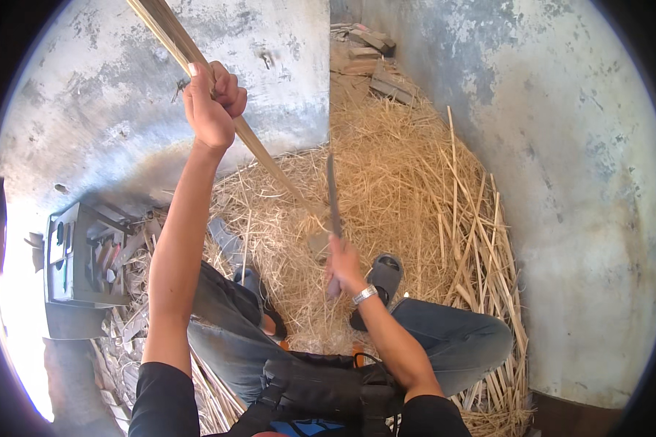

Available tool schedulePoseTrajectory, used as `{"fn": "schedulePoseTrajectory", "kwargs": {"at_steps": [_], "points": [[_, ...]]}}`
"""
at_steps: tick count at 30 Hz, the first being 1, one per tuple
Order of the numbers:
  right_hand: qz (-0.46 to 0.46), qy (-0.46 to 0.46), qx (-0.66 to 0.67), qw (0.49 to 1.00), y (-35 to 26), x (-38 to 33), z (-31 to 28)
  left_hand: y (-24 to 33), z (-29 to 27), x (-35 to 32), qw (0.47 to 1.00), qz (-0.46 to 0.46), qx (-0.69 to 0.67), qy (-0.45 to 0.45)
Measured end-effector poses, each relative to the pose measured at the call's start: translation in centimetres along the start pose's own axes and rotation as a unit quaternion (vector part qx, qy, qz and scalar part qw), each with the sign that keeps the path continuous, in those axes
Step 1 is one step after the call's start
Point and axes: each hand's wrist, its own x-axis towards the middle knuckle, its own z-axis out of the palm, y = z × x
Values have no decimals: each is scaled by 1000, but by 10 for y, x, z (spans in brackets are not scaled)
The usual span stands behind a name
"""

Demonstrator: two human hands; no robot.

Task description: The person shaves a thin wooden stick using a small knife, turning it to work on different sides, and then uses a larger blade to continue shaving the surface while sitting on a straw-covered floor.

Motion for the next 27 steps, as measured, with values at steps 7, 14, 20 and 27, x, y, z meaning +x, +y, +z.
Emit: {"fn": "schedulePoseTrajectory", "kwargs": {"at_steps": [7,14,20,27], "points": [[-395,103,95,908,-50,-14,8,-1,7,0,1000,-9,-3,-11],[-174,183,-394,884,213,1,-19,1,10,-2,999,0,-6,-31],[-106,145,-199,963,130,13,-12,7,-8,-4,989,-70,-88,-98],[-112,78,48,989,11,-15,6,-3,14,-5,993,12,39,111]]}}
